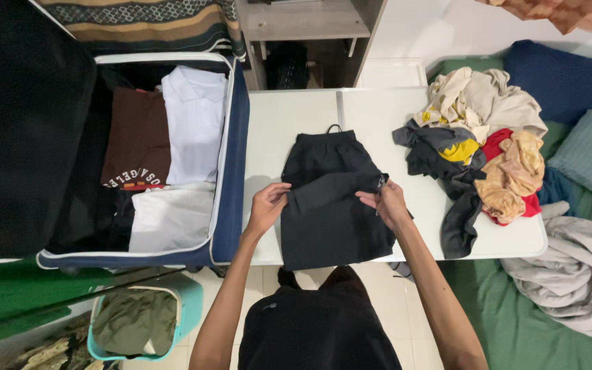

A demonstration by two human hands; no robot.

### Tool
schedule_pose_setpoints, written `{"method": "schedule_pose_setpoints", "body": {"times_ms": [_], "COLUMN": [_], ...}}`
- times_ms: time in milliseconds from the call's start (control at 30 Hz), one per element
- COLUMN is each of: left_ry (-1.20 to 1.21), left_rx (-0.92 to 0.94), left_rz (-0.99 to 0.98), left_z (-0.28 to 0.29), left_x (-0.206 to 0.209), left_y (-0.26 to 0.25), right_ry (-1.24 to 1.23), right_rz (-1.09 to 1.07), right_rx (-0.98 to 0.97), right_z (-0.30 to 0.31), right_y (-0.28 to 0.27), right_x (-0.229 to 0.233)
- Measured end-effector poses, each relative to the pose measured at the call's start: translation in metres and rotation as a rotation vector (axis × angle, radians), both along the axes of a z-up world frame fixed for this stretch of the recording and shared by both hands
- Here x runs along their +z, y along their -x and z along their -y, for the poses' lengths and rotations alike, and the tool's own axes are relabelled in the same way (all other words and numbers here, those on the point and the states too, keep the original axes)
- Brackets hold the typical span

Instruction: The person folds black shorts on a white table and places them into an open suitcase alongside other packed clothes.

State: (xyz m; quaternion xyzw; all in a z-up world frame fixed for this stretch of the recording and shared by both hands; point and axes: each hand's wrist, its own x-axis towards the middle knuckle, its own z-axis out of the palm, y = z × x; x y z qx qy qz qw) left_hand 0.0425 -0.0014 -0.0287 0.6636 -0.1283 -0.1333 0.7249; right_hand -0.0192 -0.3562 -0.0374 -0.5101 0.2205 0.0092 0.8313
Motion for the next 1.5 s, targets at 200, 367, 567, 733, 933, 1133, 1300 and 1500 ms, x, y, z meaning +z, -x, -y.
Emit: {"method": "schedule_pose_setpoints", "body": {"times_ms": [200, 367, 567, 733, 933, 1133, 1300, 1500], "left_ry": [-0.007, -0.168, -0.312, -0.313, -0.200, -0.141, -0.555, -0.926], "left_rx": [0.130, 0.071, 0.131, 0.217, 0.287, 0.300, 0.343, 0.331], "left_rz": [-0.058, 0.025, -0.160, -0.129, -0.261, -0.361, -0.193, -0.120], "left_z": [0.021, 0.035, 0.058, 0.067, 0.078, 0.078, 0.068, 0.045], "left_x": [-0.017, 0.008, 0.039, 0.043, -0.002, -0.068, -0.122, -0.150], "left_y": [-0.021, -0.035, -0.066, -0.090, -0.116, -0.136, -0.101, 0.000], "right_ry": [0.248, 0.321, 0.436, 0.470, 0.480, 0.412, 0.639, 0.977], "right_rz": [0.045, -0.037, -0.184, -0.174, -0.150, -0.284, -0.256, -0.156], "right_rx": [0.160, 0.302, 0.308, 0.264, 0.224, 0.210, 0.238, 0.187], "right_z": [0.024, 0.032, 0.032, 0.033, 0.044, 0.062, 0.053, 0.043], "right_y": [-0.031, -0.055, -0.081, -0.100, -0.127, -0.143, -0.104, -0.032], "right_x": [-0.017, 0.021, 0.059, 0.054, 0.015, -0.048, -0.098, -0.108]}}
